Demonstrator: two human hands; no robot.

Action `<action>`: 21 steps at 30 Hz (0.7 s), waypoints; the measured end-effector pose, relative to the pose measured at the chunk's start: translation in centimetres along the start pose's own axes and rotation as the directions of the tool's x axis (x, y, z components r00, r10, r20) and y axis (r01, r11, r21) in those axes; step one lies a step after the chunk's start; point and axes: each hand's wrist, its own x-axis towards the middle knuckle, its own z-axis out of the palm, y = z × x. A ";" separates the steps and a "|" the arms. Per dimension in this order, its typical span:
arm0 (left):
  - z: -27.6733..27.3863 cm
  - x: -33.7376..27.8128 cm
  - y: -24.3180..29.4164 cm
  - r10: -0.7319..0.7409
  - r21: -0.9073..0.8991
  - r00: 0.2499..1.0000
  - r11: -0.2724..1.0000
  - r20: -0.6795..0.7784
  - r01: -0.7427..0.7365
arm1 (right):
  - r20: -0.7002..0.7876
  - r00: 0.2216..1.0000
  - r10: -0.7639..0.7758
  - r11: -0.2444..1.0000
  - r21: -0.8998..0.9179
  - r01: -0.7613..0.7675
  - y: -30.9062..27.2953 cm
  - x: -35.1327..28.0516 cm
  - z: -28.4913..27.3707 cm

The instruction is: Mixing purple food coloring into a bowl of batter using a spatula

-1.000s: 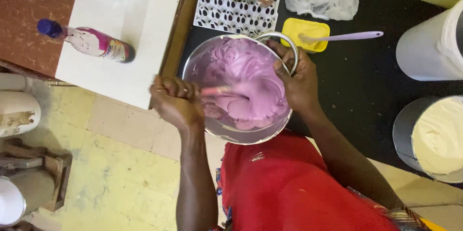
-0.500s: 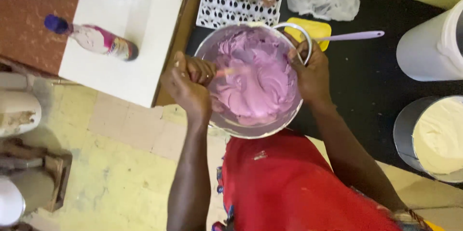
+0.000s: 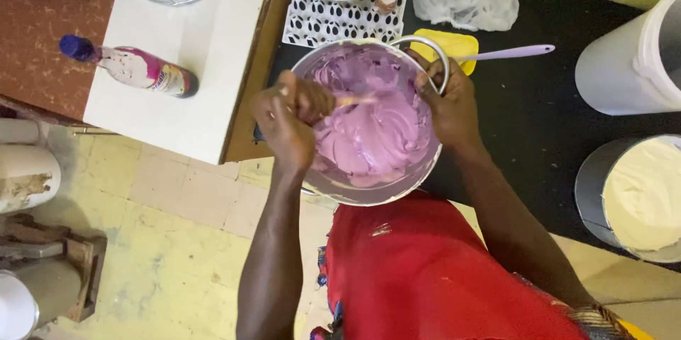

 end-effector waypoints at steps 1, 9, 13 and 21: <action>-0.6 -1.6 -2.2 0.122 0.209 0.993 0.971 -0.001 -0.119 | 0.029 1.000 -0.001 1.000 -0.002 0.001 0.0 0.3 0.0; 1.1 2.7 -4.2 0.289 0.101 0.671 0.872 0.683 -0.478 | 0.146 0.989 0.025 0.998 -0.062 -0.016 0.2 1.2 0.1; -5.0 1.4 -3.6 0.125 0.517 0.867 0.758 0.482 -0.397 | 0.119 0.992 0.033 0.999 -0.011 -0.032 0.8 1.3 0.3; 0.2 -10.8 -2.4 -0.373 -0.078 0.861 0.926 -0.346 0.370 | 0.078 0.996 0.054 0.999 -0.010 -0.054 -0.7 0.2 1.1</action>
